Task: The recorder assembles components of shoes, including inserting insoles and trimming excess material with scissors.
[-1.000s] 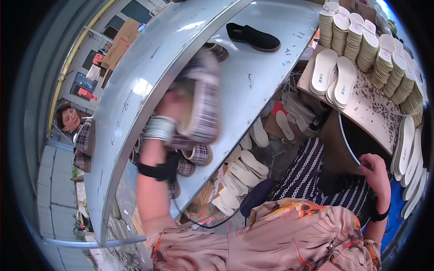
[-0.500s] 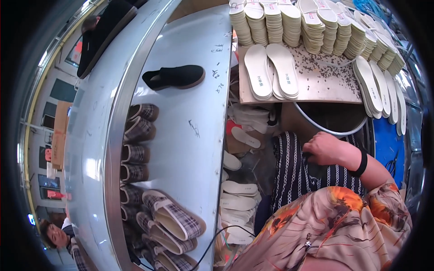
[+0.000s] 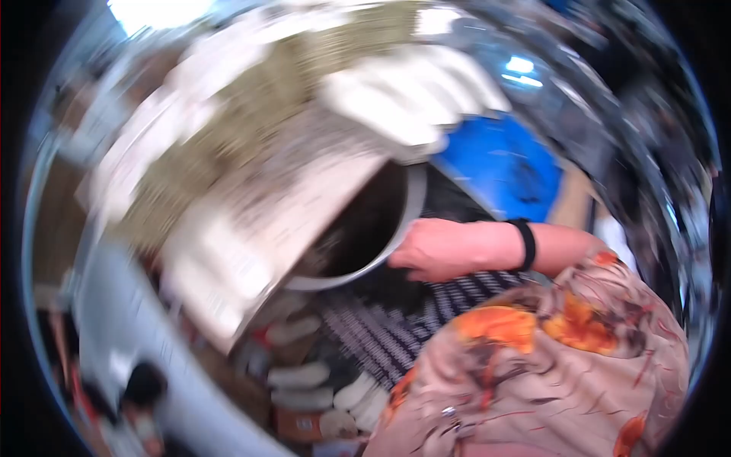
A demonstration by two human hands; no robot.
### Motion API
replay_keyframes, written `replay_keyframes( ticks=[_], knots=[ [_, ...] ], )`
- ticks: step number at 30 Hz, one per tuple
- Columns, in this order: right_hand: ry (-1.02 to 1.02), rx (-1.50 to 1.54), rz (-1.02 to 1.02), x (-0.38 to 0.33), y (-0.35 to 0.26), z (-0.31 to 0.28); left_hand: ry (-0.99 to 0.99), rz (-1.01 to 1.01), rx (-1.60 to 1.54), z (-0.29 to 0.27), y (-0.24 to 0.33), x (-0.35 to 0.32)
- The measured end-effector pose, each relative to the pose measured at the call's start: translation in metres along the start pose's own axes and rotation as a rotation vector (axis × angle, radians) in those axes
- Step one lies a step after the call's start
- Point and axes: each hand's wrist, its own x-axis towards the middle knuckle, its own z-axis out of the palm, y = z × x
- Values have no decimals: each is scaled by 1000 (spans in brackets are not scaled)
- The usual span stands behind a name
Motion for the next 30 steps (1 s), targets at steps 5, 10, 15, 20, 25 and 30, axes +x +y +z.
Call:
replay_keyframes(
  ticks=[5, 10, 15, 20, 25, 30],
  knots=[
    [330, 426, 910, -170, 47, -8, -237, 140, -599, 178, 126, 53],
    [563, 112, 1703, -371, 49, 26, -368, 6, -953, 216, 191, 11],
    [592, 50, 2100, -519, 16, 72, -442, -141, -1242, 210, 251, -20],
    [454, 317, 2179, -564, -8, 116, -550, -323, -1464, 198, 286, -48],
    [613, 227, 2098, -544, -5, 139, -631, -598, -1672, 200, 283, -60],
    [1148, 139, 1916, -566, -20, 153, -681, -615, -1616, 212, 271, -71]
  ],
)
